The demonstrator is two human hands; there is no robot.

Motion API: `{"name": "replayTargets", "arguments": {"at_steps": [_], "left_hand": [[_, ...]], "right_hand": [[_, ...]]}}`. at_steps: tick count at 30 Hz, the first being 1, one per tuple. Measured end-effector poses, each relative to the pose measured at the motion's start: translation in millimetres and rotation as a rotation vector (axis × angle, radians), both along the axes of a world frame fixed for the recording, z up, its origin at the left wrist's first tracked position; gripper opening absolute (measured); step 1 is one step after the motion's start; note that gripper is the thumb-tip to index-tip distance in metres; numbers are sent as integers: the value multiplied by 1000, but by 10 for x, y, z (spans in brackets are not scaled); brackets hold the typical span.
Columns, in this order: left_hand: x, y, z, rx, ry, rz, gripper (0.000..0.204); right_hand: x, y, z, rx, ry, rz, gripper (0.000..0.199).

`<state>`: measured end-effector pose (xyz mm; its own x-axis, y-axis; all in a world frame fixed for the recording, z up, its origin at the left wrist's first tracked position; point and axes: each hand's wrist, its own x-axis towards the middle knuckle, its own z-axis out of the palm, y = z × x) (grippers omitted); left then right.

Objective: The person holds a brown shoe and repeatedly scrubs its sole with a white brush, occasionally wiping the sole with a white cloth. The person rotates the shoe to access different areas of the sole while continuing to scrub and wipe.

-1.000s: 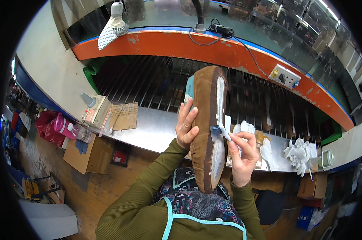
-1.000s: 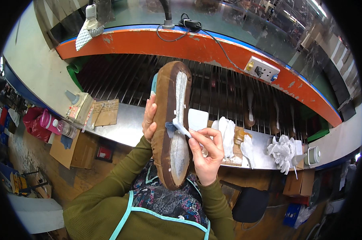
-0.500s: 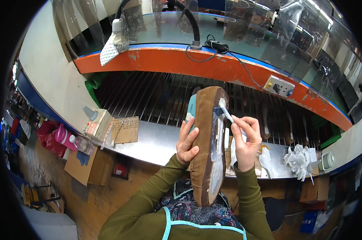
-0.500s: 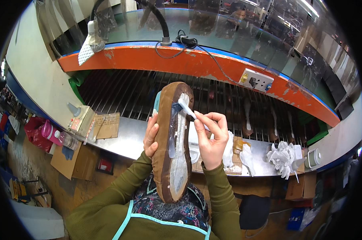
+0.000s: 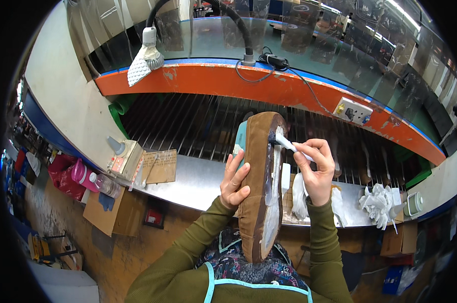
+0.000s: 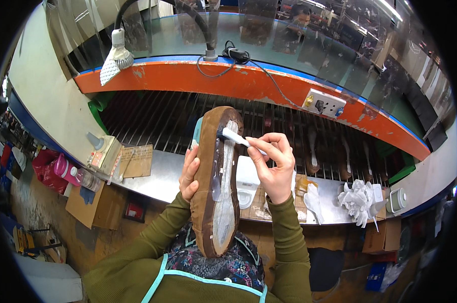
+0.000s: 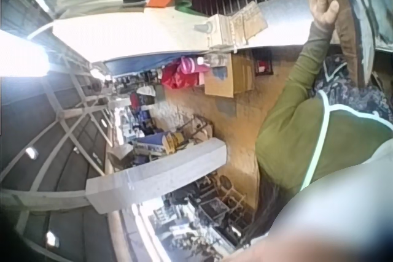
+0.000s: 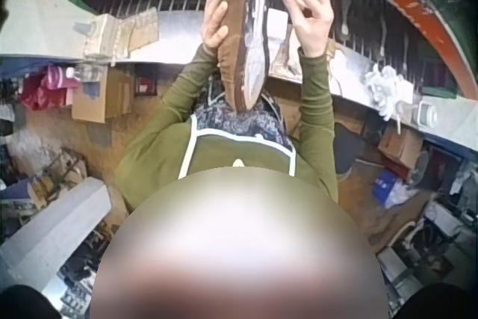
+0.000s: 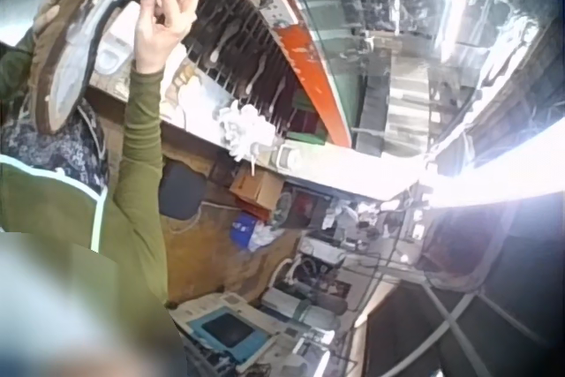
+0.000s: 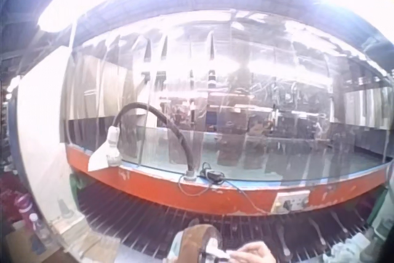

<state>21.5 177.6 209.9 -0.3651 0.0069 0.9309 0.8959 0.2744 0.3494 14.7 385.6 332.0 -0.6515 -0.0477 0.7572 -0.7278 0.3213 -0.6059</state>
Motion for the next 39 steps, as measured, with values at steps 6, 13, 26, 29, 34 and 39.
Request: {"name": "replayTargets", "arguments": {"at_steps": [6, 13, 26, 29, 34, 39], "left_hand": [[38, 21, 148, -90, 92, 106, 31], [10, 29, 166, -121, 110, 155, 34], [-75, 31, 91, -113, 124, 183, 28], [-72, 41, 91, -115, 116, 198, 31], [-84, 45, 78, -92, 124, 194, 35], [-87, 35, 62, -83, 105, 192, 37]], "right_hand": [[81, 99, -96, 60, -92, 89, 19], [198, 184, -140, 134, -141, 156, 20], [447, 194, -249, 138, -219, 210, 20], [491, 183, -262, 145, -218, 199, 21], [584, 169, -273, 157, -217, 185, 22], [647, 164, -301, 175, -179, 165, 23]]}}
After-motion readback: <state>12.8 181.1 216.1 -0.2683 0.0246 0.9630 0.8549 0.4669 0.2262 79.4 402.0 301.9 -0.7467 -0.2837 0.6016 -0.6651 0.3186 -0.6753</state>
